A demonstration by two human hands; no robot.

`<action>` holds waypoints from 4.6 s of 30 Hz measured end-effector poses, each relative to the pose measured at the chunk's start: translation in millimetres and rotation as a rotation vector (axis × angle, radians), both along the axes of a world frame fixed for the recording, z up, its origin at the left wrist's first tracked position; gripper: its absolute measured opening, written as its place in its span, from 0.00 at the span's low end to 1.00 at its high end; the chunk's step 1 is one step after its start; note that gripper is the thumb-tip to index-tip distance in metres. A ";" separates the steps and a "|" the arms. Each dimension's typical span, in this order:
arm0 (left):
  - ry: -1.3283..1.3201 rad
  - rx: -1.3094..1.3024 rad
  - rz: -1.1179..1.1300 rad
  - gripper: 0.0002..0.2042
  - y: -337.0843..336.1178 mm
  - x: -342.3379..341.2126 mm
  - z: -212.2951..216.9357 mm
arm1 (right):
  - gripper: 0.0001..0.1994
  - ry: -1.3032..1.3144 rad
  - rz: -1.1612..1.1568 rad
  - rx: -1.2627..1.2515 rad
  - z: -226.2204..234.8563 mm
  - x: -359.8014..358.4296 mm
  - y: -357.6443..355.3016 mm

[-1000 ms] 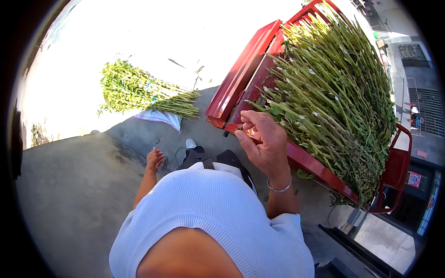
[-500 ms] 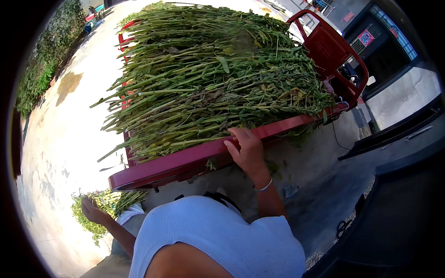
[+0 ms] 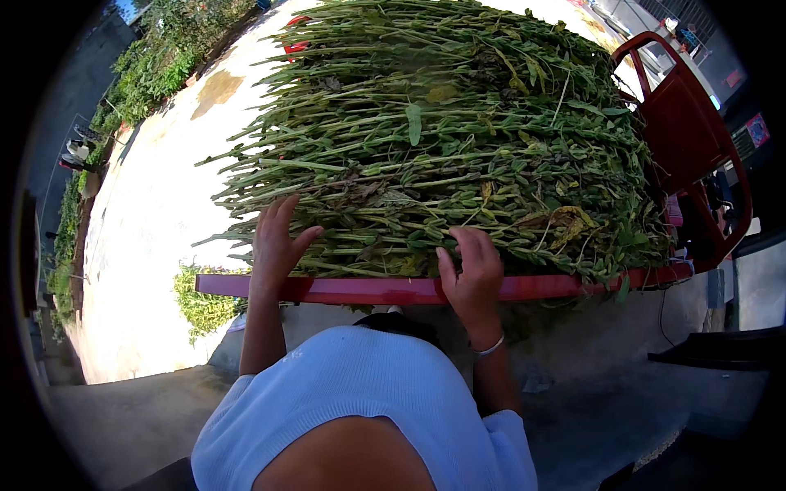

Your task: The person gathers long green plant stems from a red cart, aligns them into bundles, and secures them using blue plastic ties. The person repeatedly picks up stems, arranges them, and ties them together, then places the finished bundles on the ground.

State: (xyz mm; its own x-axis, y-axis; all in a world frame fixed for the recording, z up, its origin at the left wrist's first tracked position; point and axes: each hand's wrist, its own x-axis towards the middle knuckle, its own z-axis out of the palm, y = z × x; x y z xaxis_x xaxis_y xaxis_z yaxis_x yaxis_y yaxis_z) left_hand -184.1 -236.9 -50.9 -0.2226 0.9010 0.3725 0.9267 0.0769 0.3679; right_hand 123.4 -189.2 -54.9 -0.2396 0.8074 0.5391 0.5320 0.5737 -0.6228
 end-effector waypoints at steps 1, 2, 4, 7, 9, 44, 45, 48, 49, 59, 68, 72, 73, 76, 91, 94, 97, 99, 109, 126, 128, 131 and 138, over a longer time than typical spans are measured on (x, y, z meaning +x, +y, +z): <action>-0.003 -0.061 -0.007 0.25 9.1 1.4 -2.1 | 0.19 -0.040 0.034 0.013 9.7 -4.1 11.1; 0.062 -0.047 0.015 0.23 15.6 2.1 1.5 | 0.20 -0.079 0.069 0.027 20.7 -11.7 21.3; 0.014 -0.167 -0.040 0.19 19.4 -4.8 0.4 | 0.24 -0.180 0.151 0.017 33.8 -29.3 43.7; -0.118 -0.102 -0.154 0.13 18.0 -16.0 -3.4 | 0.26 -0.393 0.314 -0.082 41.9 -65.2 80.6; -0.209 0.003 -0.169 0.09 18.5 -20.5 -1.7 | 0.24 -0.579 0.411 -0.193 29.0 -81.6 104.4; -0.960 0.460 -0.297 0.05 71.1 21.7 28.6 | 0.11 -0.424 0.735 0.131 -4.8 -73.3 284.4; -1.163 0.449 -0.316 0.05 66.0 22.9 28.4 | 0.10 -0.389 0.716 0.090 -9.4 -70.9 287.7; -1.428 0.472 -0.275 0.06 68.1 16.7 22.7 | 0.05 0.163 0.652 -0.376 -12.7 -57.4 310.5; -1.460 0.498 -0.243 0.07 69.7 15.6 19.3 | 0.04 0.343 0.605 -0.456 1.5 -57.4 301.1; -0.682 0.448 -0.202 0.07 80.6 44.1 14.8 | 0.08 0.605 0.423 -0.693 68.9 -16.6 229.6; 0.224 -0.008 -0.236 0.14 165.0 69.8 -6.9 | 0.09 0.800 0.518 -0.700 38.0 -33.3 172.0; 0.231 0.075 -0.351 0.08 178.2 49.3 -31.5 | 0.10 0.901 0.562 -0.657 73.5 2.0 121.9; 0.277 0.049 -0.320 0.09 178.3 49.9 -34.2 | 0.10 0.920 0.540 -0.628 82.0 11.7 104.0; 0.128 0.128 -0.346 0.13 171.8 52.7 -27.8 | 0.08 1.061 0.559 -0.556 78.1 68.6 44.2; -0.575 -0.293 -0.716 0.09 119.1 162.6 53.5 | 0.13 -0.366 -1.016 -0.745 -238.9 246.3 -221.1; -0.138 -0.071 -0.908 0.16 159.3 227.4 37.4 | 0.17 -0.463 -0.998 -0.910 -234.3 248.2 -207.9; 0.182 -0.105 -0.772 0.25 178.8 299.6 25.4 | 0.18 -0.361 -0.966 -0.501 -148.7 241.8 -148.8; 0.297 -0.201 -0.719 0.30 178.3 347.1 26.4 | 0.20 -0.129 -0.821 -0.374 -101.3 247.7 -115.0; -0.134 0.010 -0.693 0.12 184.6 375.7 1.6 | 0.25 -0.126 -0.412 0.149 15.9 237.0 -4.9; -2.086 -0.114 -0.426 0.08 201.6 300.1 -10.0 | 0.34 -0.193 -0.340 -0.027 -20.5 239.2 53.3; -2.206 -0.161 -0.358 0.09 196.9 299.8 -3.2 | 0.30 -0.244 -0.339 -0.088 -17.3 238.9 55.4; -2.278 -0.131 -0.358 0.12 192.4 285.4 -4.2 | 0.25 -0.262 -0.358 -0.094 -16.9 237.0 58.0; -2.012 0.139 -0.405 0.07 169.4 256.2 27.6 | 0.21 -0.313 -0.388 -0.097 -26.1 231.8 59.5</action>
State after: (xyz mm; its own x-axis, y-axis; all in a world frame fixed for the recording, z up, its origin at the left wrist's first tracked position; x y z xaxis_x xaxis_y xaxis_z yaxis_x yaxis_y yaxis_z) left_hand 72.1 -67.5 -23.3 -0.1573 0.9870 -0.0327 -0.7464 -0.0972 0.6584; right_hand 355.2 -129.7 -81.0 -0.0498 0.9119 0.4073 0.8641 0.2439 -0.4404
